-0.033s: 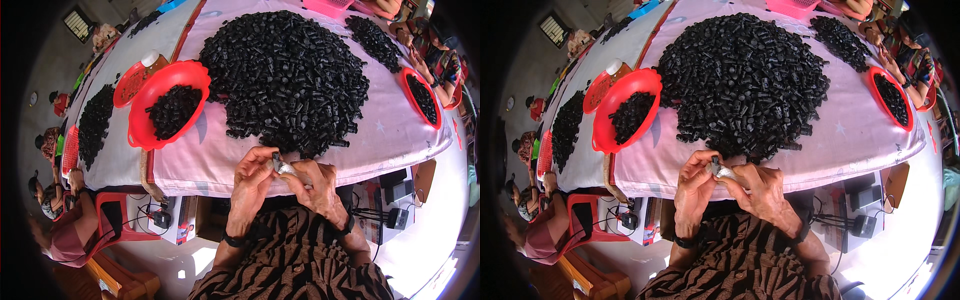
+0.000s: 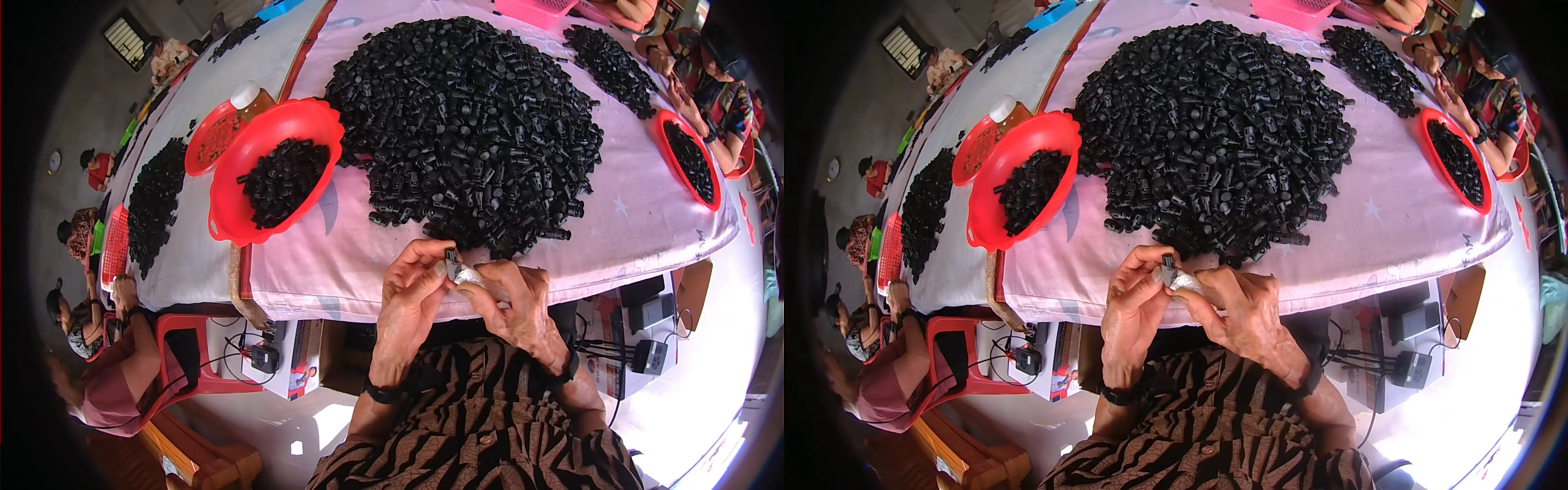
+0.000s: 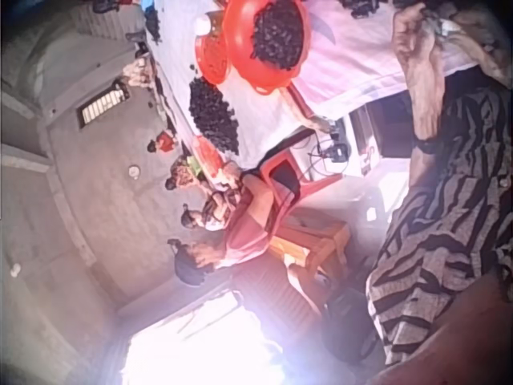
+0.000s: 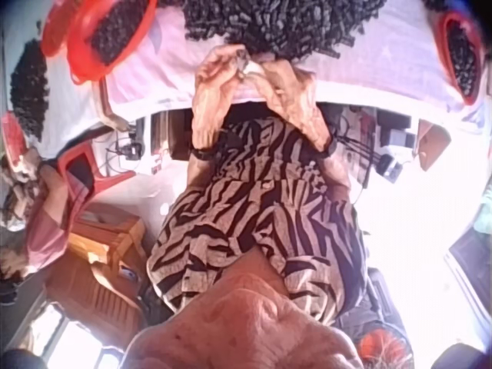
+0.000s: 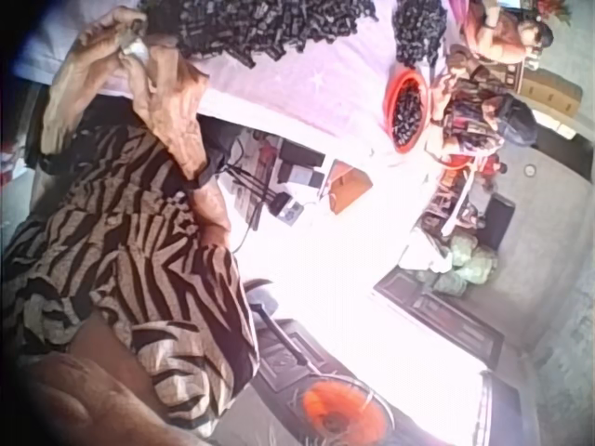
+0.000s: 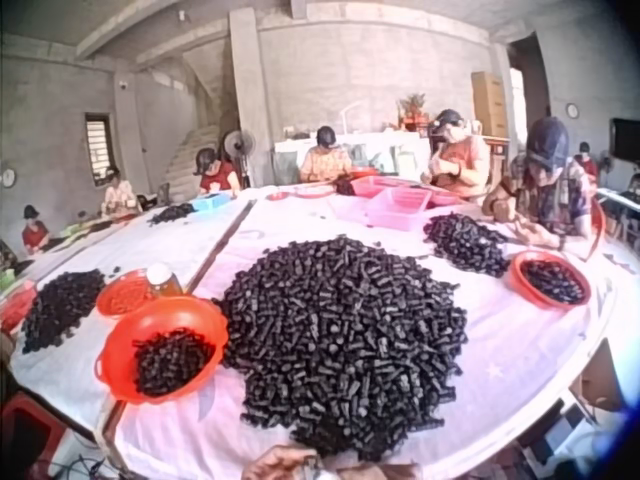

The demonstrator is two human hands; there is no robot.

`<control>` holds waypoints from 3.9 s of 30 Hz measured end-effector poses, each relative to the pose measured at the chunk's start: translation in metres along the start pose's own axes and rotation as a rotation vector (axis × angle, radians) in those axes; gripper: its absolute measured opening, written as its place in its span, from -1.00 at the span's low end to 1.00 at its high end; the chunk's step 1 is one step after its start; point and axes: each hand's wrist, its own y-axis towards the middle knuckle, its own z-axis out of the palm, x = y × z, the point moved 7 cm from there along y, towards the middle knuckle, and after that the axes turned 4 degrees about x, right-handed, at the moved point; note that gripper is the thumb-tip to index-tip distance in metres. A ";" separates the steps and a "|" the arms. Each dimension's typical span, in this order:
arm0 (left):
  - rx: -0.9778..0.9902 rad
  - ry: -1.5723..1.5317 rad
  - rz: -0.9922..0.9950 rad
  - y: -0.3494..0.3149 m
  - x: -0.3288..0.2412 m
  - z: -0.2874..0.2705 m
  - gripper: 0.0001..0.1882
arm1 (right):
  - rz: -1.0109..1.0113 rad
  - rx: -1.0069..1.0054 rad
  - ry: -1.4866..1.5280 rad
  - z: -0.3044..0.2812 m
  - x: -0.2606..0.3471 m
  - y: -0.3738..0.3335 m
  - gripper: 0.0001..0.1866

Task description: Sorting and checking small black shoe components at an assembly table.

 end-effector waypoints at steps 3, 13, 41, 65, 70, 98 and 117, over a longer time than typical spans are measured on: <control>0.009 0.025 -0.019 0.000 0.003 -0.001 -0.76 | -0.011 -0.013 -0.020 -0.002 0.000 0.002 -0.76; 0.012 -0.010 0.015 0.000 -0.002 0.001 -0.74 | 0.196 -0.317 0.003 -0.054 -0.029 0.001 -0.82; -0.036 0.276 0.147 0.005 -0.005 0.005 -0.63 | 0.505 -0.449 0.040 -0.085 -0.083 -0.014 -0.75; -0.112 0.308 0.130 0.005 -0.012 0.005 -0.75 | 0.502 -0.438 0.098 -0.081 -0.074 -0.006 -0.80; -0.059 0.315 0.084 0.000 -0.009 0.004 -0.77 | 0.471 -0.420 0.078 -0.079 -0.073 -0.007 -0.77; -0.166 1.235 0.308 0.014 -0.055 0.000 -0.62 | 0.498 -0.415 0.038 -0.079 -0.077 -0.006 -0.78; -0.057 0.843 0.262 0.011 -0.041 0.013 -0.64 | 0.475 -0.396 0.046 -0.080 -0.074 -0.003 -0.81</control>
